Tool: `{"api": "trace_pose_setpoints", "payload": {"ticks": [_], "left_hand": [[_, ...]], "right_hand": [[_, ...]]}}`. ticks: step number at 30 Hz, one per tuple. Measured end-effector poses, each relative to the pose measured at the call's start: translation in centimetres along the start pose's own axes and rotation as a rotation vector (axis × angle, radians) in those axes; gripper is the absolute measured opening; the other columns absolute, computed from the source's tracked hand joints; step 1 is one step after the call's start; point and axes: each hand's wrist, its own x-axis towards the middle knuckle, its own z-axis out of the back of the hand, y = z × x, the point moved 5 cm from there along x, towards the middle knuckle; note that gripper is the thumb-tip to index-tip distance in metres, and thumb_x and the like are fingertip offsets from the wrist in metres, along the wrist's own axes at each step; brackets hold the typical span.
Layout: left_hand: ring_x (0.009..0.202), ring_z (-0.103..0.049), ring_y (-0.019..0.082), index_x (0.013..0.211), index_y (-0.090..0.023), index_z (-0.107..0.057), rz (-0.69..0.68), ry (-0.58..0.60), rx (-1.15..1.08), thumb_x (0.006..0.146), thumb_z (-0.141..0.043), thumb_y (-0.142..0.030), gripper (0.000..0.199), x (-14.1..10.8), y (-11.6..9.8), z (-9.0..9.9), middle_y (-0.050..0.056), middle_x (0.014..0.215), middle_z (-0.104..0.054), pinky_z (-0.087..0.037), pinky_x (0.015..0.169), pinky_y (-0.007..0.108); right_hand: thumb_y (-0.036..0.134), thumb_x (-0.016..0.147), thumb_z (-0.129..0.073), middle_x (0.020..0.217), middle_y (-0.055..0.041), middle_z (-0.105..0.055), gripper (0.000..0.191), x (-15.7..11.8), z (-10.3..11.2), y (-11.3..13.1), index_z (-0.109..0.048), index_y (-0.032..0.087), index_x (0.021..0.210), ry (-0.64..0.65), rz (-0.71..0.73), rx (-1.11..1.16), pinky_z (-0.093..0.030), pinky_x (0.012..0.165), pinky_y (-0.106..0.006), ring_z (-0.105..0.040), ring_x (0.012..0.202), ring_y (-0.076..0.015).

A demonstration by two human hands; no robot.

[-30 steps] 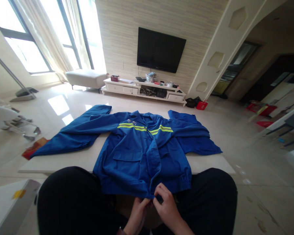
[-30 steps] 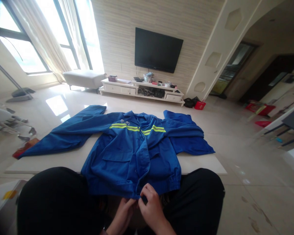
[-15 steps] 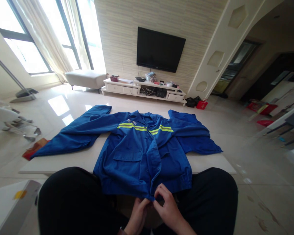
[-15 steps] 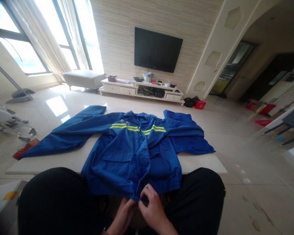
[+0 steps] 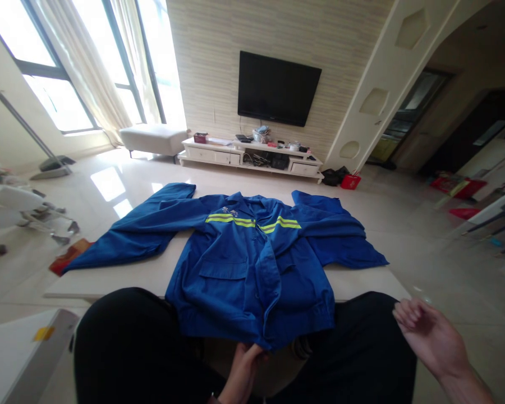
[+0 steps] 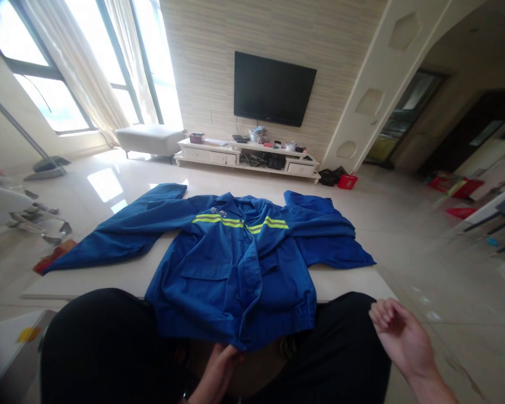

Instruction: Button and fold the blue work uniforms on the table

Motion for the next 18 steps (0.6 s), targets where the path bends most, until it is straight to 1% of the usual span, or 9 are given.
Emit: {"api": "trace_pose_setpoints", "payload": {"ticks": [2, 5, 7, 9, 11, 13, 15, 18], "left_hand": [[0.072, -0.059, 0.015, 0.077, -0.016, -0.068, -0.002, 0.007, 0.011, 0.057, -0.089, -0.031, 0.033, -0.2, -0.2, -0.2, 0.001, 0.078, -0.066, -0.048, 0.068, 0.028], [0.072, -0.058, 0.015, 0.075, -0.016, -0.067, 0.004, 0.019, 0.015, 0.057, -0.089, -0.033, 0.033, -0.4, -0.4, -0.4, 0.001, 0.075, -0.066, -0.047, 0.068, 0.028], [0.072, -0.058, 0.015, 0.075, -0.016, -0.067, 0.004, 0.012, 0.012, 0.056, -0.089, -0.032, 0.034, -0.4, -0.3, -0.3, 0.001, 0.076, -0.066, -0.046, 0.068, 0.028], [0.074, -0.059, 0.016, 0.076, -0.016, -0.067, 0.008, -0.003, 0.011, 0.055, -0.090, -0.032, 0.035, -0.3, -0.1, -0.2, 0.002, 0.077, -0.067, -0.047, 0.068, 0.028], [0.076, -0.059, 0.017, 0.080, -0.016, -0.068, 0.015, -0.015, 0.010, 0.055, -0.090, -0.032, 0.037, -0.2, 0.1, 0.0, 0.002, 0.080, -0.068, -0.047, 0.069, 0.029], [0.078, -0.060, 0.017, 0.083, -0.016, -0.069, 0.024, -0.015, 0.009, 0.055, -0.090, -0.032, 0.039, -0.1, 0.2, 0.0, 0.003, 0.084, -0.069, -0.048, 0.070, 0.029], [0.078, -0.061, 0.017, 0.084, -0.016, -0.069, 0.025, -0.017, 0.014, 0.055, -0.090, -0.031, 0.039, -0.1, 0.3, 0.1, 0.003, 0.086, -0.069, -0.048, 0.071, 0.029], [0.077, -0.059, 0.017, 0.081, -0.015, -0.068, 0.012, -0.016, 0.043, 0.056, -0.089, -0.031, 0.036, -0.1, 0.2, 0.3, 0.003, 0.082, -0.067, -0.047, 0.071, 0.030]], "right_hand": [[0.040, 0.076, -0.075, 0.062, 0.0033, -0.026, 0.047, -0.3, 0.1, -0.5, -0.036, 0.021, 0.059, 0.032, -0.062, 0.059, -0.033, 0.046, -0.029, -0.027, 0.054, -0.0121], [0.042, 0.077, -0.075, 0.061, 0.0033, -0.024, 0.049, -1.6, 0.1, -2.2, -0.035, 0.022, 0.058, 0.055, -0.123, 0.069, -0.033, 0.045, -0.032, -0.026, 0.053, -0.0124], [0.043, 0.076, -0.074, 0.059, 0.0039, -0.021, 0.050, -2.4, 0.6, -3.3, -0.033, 0.022, 0.057, 0.040, -0.176, 0.110, -0.031, 0.044, -0.033, -0.023, 0.051, -0.0123], [0.043, 0.076, -0.073, 0.059, 0.0050, -0.016, 0.053, -2.9, 1.4, -3.9, -0.028, 0.022, 0.057, -0.002, -0.209, 0.178, -0.026, 0.042, -0.033, -0.018, 0.049, -0.0117], [0.045, 0.078, -0.071, 0.059, 0.0056, -0.014, 0.056, -3.0, 2.0, -3.9, -0.024, 0.022, 0.058, -0.055, -0.195, 0.240, -0.019, 0.041, -0.033, -0.013, 0.049, -0.0114], [0.045, 0.080, -0.069, 0.059, 0.0055, -0.014, 0.056, -2.9, 2.2, -3.5, -0.022, 0.022, 0.059, -0.083, -0.161, 0.281, -0.015, 0.042, -0.033, -0.012, 0.049, -0.0116], [0.045, 0.079, -0.068, 0.059, 0.0052, -0.015, 0.054, -2.5, 1.8, -3.0, -0.023, 0.022, 0.059, -0.068, -0.141, 0.297, -0.015, 0.043, -0.033, -0.014, 0.049, -0.0119], [0.044, 0.078, -0.068, 0.057, 0.0048, -0.017, 0.052, -1.6, 1.0, -2.4, -0.025, 0.022, 0.059, -0.018, -0.119, 0.289, -0.015, 0.042, -0.034, -0.016, 0.048, -0.0115]]}}
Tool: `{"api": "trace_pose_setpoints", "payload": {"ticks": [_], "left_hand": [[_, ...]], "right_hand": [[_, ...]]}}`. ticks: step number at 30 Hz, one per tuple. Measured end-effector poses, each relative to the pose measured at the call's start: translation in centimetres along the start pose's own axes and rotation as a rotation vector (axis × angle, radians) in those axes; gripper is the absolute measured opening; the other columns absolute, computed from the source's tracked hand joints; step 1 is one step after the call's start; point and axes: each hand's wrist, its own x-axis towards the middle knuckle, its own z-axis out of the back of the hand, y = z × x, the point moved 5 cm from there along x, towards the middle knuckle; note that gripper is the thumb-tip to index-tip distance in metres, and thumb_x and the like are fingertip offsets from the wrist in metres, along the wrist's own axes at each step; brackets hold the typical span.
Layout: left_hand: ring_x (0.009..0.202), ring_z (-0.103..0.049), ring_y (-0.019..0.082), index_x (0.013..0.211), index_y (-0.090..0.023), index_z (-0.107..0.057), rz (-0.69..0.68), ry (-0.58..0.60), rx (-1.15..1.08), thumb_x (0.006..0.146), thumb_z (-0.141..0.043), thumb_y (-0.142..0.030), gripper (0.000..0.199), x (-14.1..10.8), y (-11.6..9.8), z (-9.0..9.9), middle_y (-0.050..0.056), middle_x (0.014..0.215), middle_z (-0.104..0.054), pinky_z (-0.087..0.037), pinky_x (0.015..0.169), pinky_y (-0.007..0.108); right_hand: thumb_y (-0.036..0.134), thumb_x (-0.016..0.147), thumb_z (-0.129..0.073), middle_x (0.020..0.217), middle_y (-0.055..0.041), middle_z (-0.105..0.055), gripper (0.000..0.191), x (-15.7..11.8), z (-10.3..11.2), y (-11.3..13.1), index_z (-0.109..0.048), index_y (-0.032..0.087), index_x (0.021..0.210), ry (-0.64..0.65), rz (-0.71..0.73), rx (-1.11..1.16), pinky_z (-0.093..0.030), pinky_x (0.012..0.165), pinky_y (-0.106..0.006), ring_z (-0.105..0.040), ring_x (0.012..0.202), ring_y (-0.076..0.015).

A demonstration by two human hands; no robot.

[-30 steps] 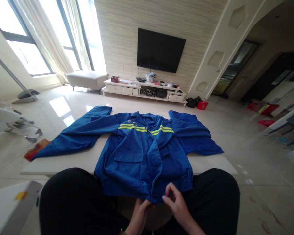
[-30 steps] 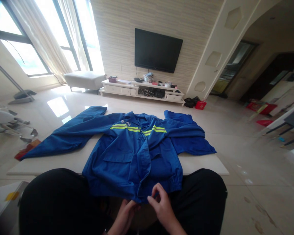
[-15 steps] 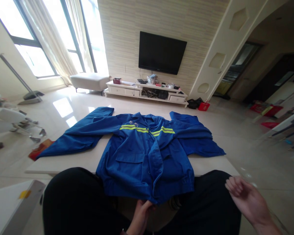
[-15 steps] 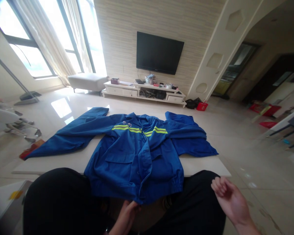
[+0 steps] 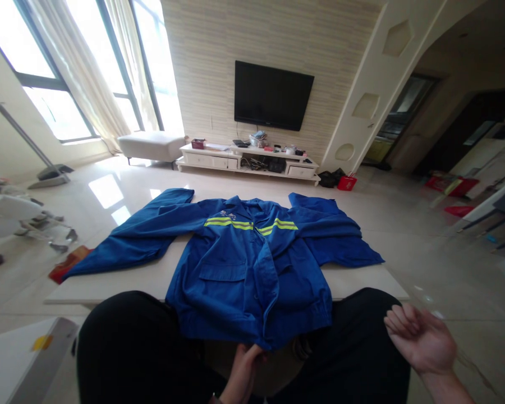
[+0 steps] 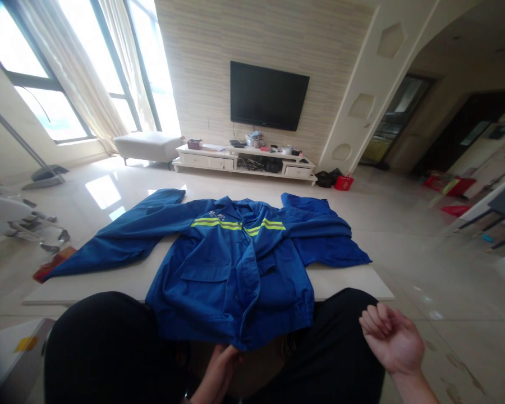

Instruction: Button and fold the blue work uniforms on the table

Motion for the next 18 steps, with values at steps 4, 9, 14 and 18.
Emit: {"api": "trace_pose_setpoints", "payload": {"ticks": [4, 9, 14, 18], "left_hand": [[0.079, -0.060, 0.018, 0.081, -0.015, -0.069, -0.022, 0.028, 0.025, 0.055, -0.089, -0.033, 0.037, 0.0, -0.2, 0.0, 0.004, 0.083, -0.068, -0.046, 0.071, 0.030], [0.076, -0.058, 0.017, 0.081, -0.015, -0.071, -0.018, 0.044, 0.034, 0.056, -0.088, -0.037, 0.038, 0.2, 0.1, -0.1, 0.002, 0.079, -0.067, -0.046, 0.070, 0.029], [0.077, -0.058, 0.016, 0.084, -0.014, -0.070, -0.028, 0.057, 0.048, 0.060, -0.087, -0.037, 0.037, 1.0, 1.0, 0.5, 0.003, 0.081, -0.068, -0.046, 0.070, 0.028], [0.080, -0.061, 0.018, 0.090, -0.015, -0.069, -0.029, 0.044, 0.052, 0.059, -0.088, -0.037, 0.043, 1.4, 1.4, 1.0, 0.004, 0.087, -0.070, -0.046, 0.071, 0.029]], "right_hand": [[0.043, 0.080, -0.068, 0.056, 0.0054, -0.019, 0.053, 1.4, -0.3, 0.8, -0.024, 0.022, 0.060, 0.030, 0.022, 0.040, -0.019, 0.040, -0.031, -0.017, 0.046, -0.0101], [0.041, 0.078, -0.070, 0.053, 0.0058, -0.022, 0.054, 3.3, -0.3, 1.8, -0.022, 0.021, 0.062, 0.067, -0.010, 0.125, -0.028, 0.037, -0.028, -0.023, 0.044, -0.0094], [0.039, 0.076, -0.068, 0.051, 0.0058, -0.025, 0.054, 5.5, -0.4, 2.9, -0.018, 0.022, 0.064, 0.071, -0.031, 0.155, -0.031, 0.037, -0.027, -0.027, 0.042, -0.0091], [0.038, 0.076, -0.064, 0.050, 0.0055, -0.026, 0.051, 7.2, -0.2, 3.3, -0.017, 0.022, 0.066, 0.045, -0.083, 0.196, -0.029, 0.035, -0.029, -0.027, 0.041, -0.0100]]}}
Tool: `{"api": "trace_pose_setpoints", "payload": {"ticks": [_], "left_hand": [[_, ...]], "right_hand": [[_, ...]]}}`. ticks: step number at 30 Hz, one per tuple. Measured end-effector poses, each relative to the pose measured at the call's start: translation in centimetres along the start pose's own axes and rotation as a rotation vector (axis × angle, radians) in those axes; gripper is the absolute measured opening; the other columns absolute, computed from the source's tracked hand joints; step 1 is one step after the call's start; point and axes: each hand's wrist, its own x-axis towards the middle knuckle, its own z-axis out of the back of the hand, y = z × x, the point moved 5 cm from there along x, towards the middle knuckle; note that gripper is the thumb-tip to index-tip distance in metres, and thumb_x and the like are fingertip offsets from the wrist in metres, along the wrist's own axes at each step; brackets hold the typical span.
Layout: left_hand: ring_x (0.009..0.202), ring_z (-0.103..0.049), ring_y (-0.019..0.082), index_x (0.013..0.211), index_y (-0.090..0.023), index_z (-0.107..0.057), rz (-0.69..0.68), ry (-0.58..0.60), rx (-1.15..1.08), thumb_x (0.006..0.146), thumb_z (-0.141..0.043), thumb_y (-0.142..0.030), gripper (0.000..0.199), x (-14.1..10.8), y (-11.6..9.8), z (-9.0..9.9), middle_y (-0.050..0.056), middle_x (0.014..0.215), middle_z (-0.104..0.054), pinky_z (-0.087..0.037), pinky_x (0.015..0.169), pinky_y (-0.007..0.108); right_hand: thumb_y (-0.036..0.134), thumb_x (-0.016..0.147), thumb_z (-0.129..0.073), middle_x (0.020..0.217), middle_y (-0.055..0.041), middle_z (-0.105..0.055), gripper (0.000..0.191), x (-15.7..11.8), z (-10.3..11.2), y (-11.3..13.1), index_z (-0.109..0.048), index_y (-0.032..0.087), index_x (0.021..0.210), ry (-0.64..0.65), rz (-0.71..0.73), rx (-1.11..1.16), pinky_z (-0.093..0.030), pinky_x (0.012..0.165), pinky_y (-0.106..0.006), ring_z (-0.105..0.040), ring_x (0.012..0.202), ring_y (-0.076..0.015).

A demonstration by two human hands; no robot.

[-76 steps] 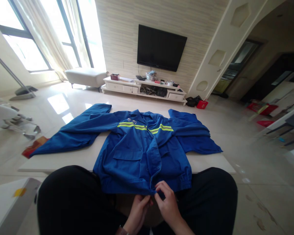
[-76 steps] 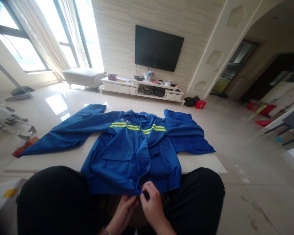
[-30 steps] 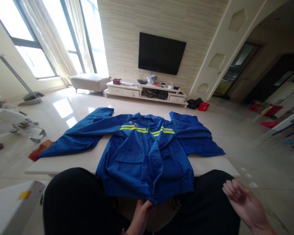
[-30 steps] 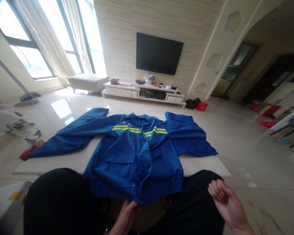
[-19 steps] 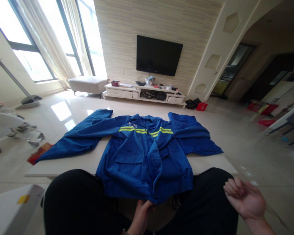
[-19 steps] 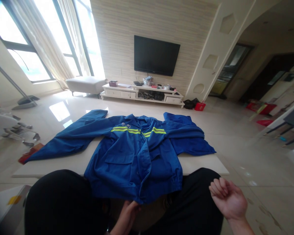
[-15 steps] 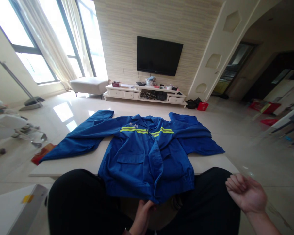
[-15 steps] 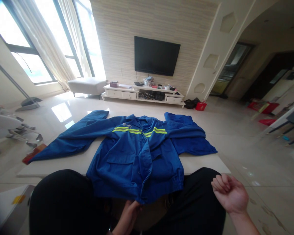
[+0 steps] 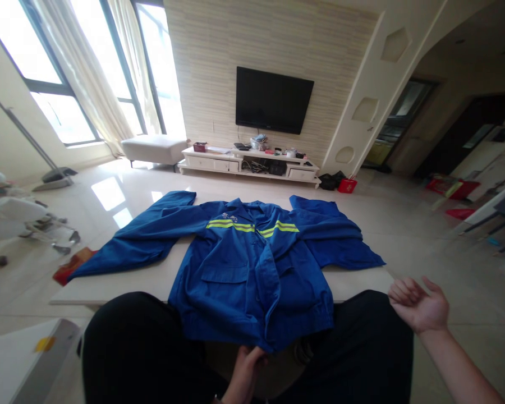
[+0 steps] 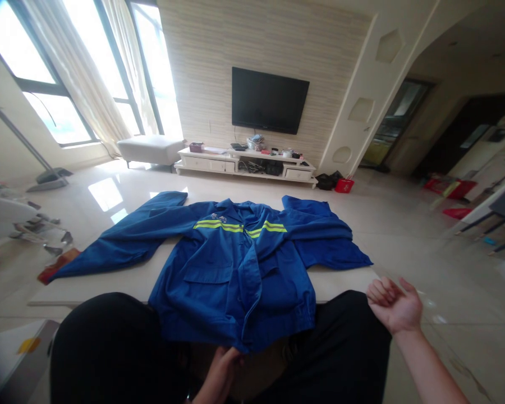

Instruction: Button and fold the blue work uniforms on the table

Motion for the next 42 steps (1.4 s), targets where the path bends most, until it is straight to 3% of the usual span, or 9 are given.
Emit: {"api": "trace_pose_setpoints", "payload": {"ticks": [22, 25, 28, 30, 33, 36, 38, 40, 42], "left_hand": [[0.061, -0.057, 0.016, 0.076, -0.017, -0.061, 0.011, -0.084, 0.202, 0.060, -0.077, -0.044, 0.035, 1.2, 0.8, 0.5, 0.002, 0.066, -0.064, -0.043, 0.061, 0.028], [0.055, -0.055, 0.015, 0.079, -0.018, -0.059, 0.159, -0.006, 0.366, 0.066, -0.070, -0.045, 0.031, 1.0, 2.1, 0.3, 0.000, 0.061, -0.062, -0.041, 0.058, 0.027], [0.058, -0.058, 0.015, 0.074, -0.017, -0.062, 0.260, 0.307, 0.602, 0.074, -0.062, -0.041, 0.023, -1.3, 2.1, -1.1, 0.002, 0.061, -0.064, -0.043, 0.062, 0.027], [0.068, -0.064, 0.017, 0.075, -0.016, -0.068, 0.230, 0.551, 0.739, 0.078, -0.059, -0.036, 0.022, -3.7, 0.2, -2.6, 0.004, 0.069, -0.070, -0.046, 0.069, 0.027], [0.076, -0.069, 0.019, 0.087, -0.017, -0.074, 0.150, 0.704, 0.916, 0.082, -0.060, -0.035, 0.024, -6.2, -5.2, -4.7, 0.005, 0.081, -0.077, -0.048, 0.071, 0.027], [0.075, -0.069, 0.020, 0.090, -0.018, -0.076, -0.084, 0.626, 1.148, 0.087, -0.058, -0.038, 0.028, -5.2, -12.4, -6.8, 0.005, 0.081, -0.077, -0.045, 0.065, 0.026], [0.079, -0.069, 0.021, 0.087, -0.019, -0.076, -0.283, 0.500, 1.391, 0.085, -0.061, -0.032, 0.020, -3.0, -17.0, -8.0, 0.005, 0.083, -0.076, -0.044, 0.068, 0.027], [0.088, -0.069, 0.023, 0.091, -0.021, -0.076, -0.434, 0.375, 1.656, 0.082, -0.065, -0.027, 0.016, -0.3, -20.5, -8.8, 0.006, 0.090, -0.076, -0.045, 0.074, 0.028], [0.097, -0.068, 0.025, 0.100, -0.021, -0.075, -0.537, 0.321, 1.854, 0.082, -0.067, -0.024, 0.020, 2.2, -22.9, -9.5, 0.008, 0.099, -0.075, -0.046, 0.081, 0.030]], "right_hand": [[0.040, 0.081, -0.062, 0.049, 0.0055, -0.020, 0.053, -0.2, 1.0, 0.5, -0.017, 0.021, 0.061, 0.031, 0.087, -0.147, -0.024, 0.037, -0.028, -0.019, 0.041, -0.0094], [0.038, 0.082, -0.062, 0.049, 0.0056, -0.019, 0.052, -0.3, 0.0, 0.2, -0.021, 0.020, 0.057, 0.098, 0.132, -0.283, -0.024, 0.039, -0.027, -0.018, 0.042, -0.0092], [0.040, 0.083, -0.066, 0.049, 0.0055, -0.022, 0.052, -0.8, -1.5, -0.7, -0.027, 0.020, 0.053, 0.148, 0.222, -0.479, -0.026, 0.042, -0.027, -0.021, 0.044, -0.0095], [0.041, 0.083, -0.069, 0.051, 0.0053, -0.027, 0.051, -1.3, -2.7, -1.8, -0.034, 0.020, 0.053, 0.144, 0.316, -0.710, -0.027, 0.045, -0.026, -0.026, 0.046, -0.0096], [0.048, 0.088, -0.067, 0.054, 0.0043, -0.036, 0.048, -2.0, -5.7, -5.6, -0.044, 0.020, 0.056, 0.214, 0.337, -1.169, -0.029, 0.049, -0.026, -0.034, 0.051, -0.0108], [0.043, 0.093, -0.060, 0.065, 0.0002, -0.053, 0.032, -2.5, -10.2, -11.2, -0.060, 0.019, 0.071, 0.541, 0.257, -1.533, -0.041, 0.060, -0.027, -0.050, 0.062, -0.0153], [0.029, 0.090, -0.061, 0.091, -0.0041, -0.065, 0.019, -2.8, -13.6, -14.6, -0.069, 0.020, 0.105, 0.822, 0.256, -1.693, -0.048, 0.074, -0.029, -0.060, 0.079, -0.0184], [0.017, 0.087, -0.059, 0.113, -0.0067, -0.064, 0.049, -2.6, -16.4, -17.4, -0.059, 0.025, 0.136, 1.054, 0.279, -1.803, -0.049, 0.085, -0.030, -0.063, 0.093, -0.0196], [0.012, 0.086, -0.058, 0.119, -0.0073, -0.063, 0.062, -2.0, -18.6, -19.5, -0.052, 0.027, 0.146, 1.238, 0.308, -1.899, -0.048, 0.087, -0.029, -0.064, 0.099, -0.0200]]}}
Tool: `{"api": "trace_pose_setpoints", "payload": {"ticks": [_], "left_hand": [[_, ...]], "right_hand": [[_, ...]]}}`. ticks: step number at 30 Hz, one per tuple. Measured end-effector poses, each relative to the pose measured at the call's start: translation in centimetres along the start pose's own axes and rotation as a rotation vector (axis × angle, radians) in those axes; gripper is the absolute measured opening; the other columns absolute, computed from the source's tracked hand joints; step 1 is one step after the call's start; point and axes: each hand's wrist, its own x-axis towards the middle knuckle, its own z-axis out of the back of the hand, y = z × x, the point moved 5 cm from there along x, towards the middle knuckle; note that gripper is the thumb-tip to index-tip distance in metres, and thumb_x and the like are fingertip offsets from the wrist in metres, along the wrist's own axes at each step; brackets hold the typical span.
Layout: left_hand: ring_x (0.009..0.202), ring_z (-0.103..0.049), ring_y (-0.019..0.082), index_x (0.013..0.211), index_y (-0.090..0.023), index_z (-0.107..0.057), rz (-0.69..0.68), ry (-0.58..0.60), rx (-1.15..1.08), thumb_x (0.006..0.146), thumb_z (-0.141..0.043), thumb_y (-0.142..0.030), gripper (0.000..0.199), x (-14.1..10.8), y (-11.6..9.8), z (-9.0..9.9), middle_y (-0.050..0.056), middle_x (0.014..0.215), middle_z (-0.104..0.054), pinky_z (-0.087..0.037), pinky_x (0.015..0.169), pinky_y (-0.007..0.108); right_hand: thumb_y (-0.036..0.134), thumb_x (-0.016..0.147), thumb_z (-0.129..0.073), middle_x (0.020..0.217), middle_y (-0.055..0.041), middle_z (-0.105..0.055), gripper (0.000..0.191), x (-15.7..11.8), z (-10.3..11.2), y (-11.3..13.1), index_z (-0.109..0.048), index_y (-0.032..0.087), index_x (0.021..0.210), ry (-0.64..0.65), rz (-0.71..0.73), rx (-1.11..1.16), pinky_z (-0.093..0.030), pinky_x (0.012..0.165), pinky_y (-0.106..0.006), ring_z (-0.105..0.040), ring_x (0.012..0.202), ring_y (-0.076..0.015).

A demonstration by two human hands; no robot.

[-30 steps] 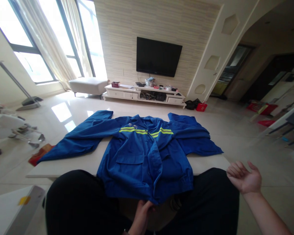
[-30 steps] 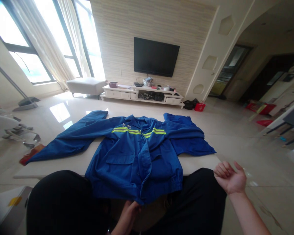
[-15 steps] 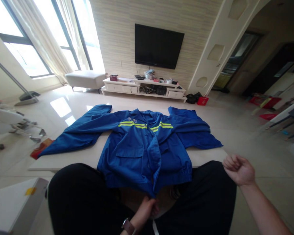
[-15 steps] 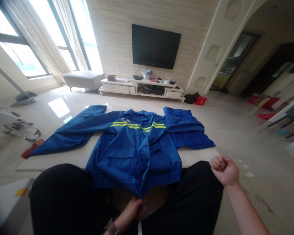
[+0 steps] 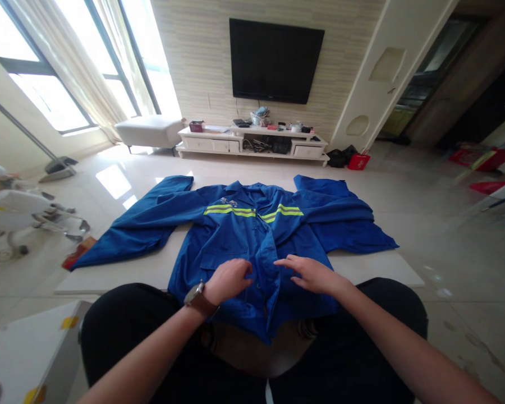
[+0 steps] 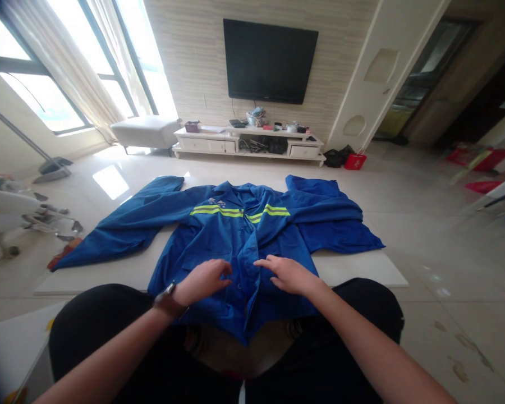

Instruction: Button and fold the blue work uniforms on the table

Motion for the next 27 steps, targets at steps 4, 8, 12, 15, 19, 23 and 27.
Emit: {"api": "trace_pose_setpoints", "payload": {"ticks": [4, 8, 12, 15, 19, 23, 27], "left_hand": [[0.097, -0.068, 0.025, 0.098, -0.021, -0.075, -0.069, 0.075, 0.092, 0.080, -0.068, -0.022, 0.019, 3.5, 1.2, 0.6, 0.007, 0.100, -0.075, -0.046, 0.082, 0.029], [0.082, -0.069, 0.022, 0.089, -0.024, -0.076, -0.092, 0.284, -0.067, 0.076, -0.075, -0.027, 0.014, 4.6, 0.9, -2.4, 0.004, 0.088, -0.076, -0.045, 0.071, 0.028], [0.086, -0.068, 0.026, 0.087, -0.021, -0.073, -0.084, 0.248, -0.063, 0.075, -0.076, -0.028, 0.014, 4.4, 0.6, -5.4, 0.008, 0.092, -0.073, -0.046, 0.076, 0.032], [0.088, -0.066, 0.027, 0.083, -0.019, -0.069, -0.062, 0.191, -0.083, 0.079, -0.071, -0.024, 0.007, 4.0, 0.5, -6.7, 0.011, 0.096, -0.070, -0.046, 0.081, 0.035], [0.094, -0.063, 0.028, 0.083, -0.018, -0.068, -0.089, 0.215, -0.126, 0.081, -0.072, -0.028, 0.011, 4.2, 0.5, -6.5, 0.011, 0.098, -0.068, -0.046, 0.089, 0.040], [0.133, -0.044, 0.041, 0.128, -0.024, -0.063, -0.035, 0.187, -0.005, 0.077, -0.077, -0.043, 0.056, 5.1, 1.8, -4.2, 0.015, 0.143, -0.052, -0.038, 0.107, 0.057], [0.149, 0.011, 0.060, 0.160, -0.045, -0.024, 0.150, 0.276, 0.055, 0.078, -0.072, -0.061, 0.097, 5.1, 4.6, -4.5, 0.006, 0.173, -0.002, -0.019, 0.101, 0.087]], "right_hand": [[0.018, 0.089, -0.063, 0.101, -0.0056, -0.070, 0.027, 4.3, 0.1, 0.2, -0.073, 0.024, 0.113, 0.177, 0.171, -0.168, -0.045, 0.080, -0.028, -0.065, 0.094, -0.0215], [0.028, 0.090, -0.066, 0.083, -0.0033, -0.071, 0.012, 6.5, 0.7, -0.3, -0.075, 0.022, 0.083, 0.267, 0.205, -0.168, -0.041, 0.069, -0.027, -0.065, 0.082, -0.0203], [0.033, 0.095, -0.063, 0.088, -0.0054, -0.069, 0.019, 6.8, 0.9, 0.0, -0.072, 0.019, 0.085, 0.179, 0.237, -0.142, -0.040, 0.071, -0.028, -0.064, 0.081, -0.0194], [0.032, 0.097, -0.060, 0.091, -0.0062, -0.068, 0.018, 6.1, 0.5, 0.7, -0.069, 0.018, 0.090, 0.107, 0.237, -0.124, -0.042, 0.075, -0.030, -0.063, 0.083, -0.0198], [0.030, 0.097, -0.060, 0.096, -0.0069, -0.066, 0.013, 5.3, 0.4, 1.3, -0.067, 0.018, 0.098, 0.081, 0.209, -0.068, -0.045, 0.079, -0.032, -0.063, 0.090, -0.0222], [0.030, 0.097, -0.059, 0.121, -0.0124, -0.064, 0.039, 4.8, 1.6, -1.5, -0.056, 0.020, 0.134, -0.023, 0.019, -0.001, -0.048, 0.094, -0.039, -0.061, 0.110, -0.0273], [0.030, 0.091, -0.064, 0.145, -0.0192, -0.052, 0.068, 3.9, 0.6, -6.7, -0.041, 0.018, 0.154, 0.056, -0.279, -0.043, -0.042, 0.110, -0.049, -0.050, 0.132, -0.0368]]}}
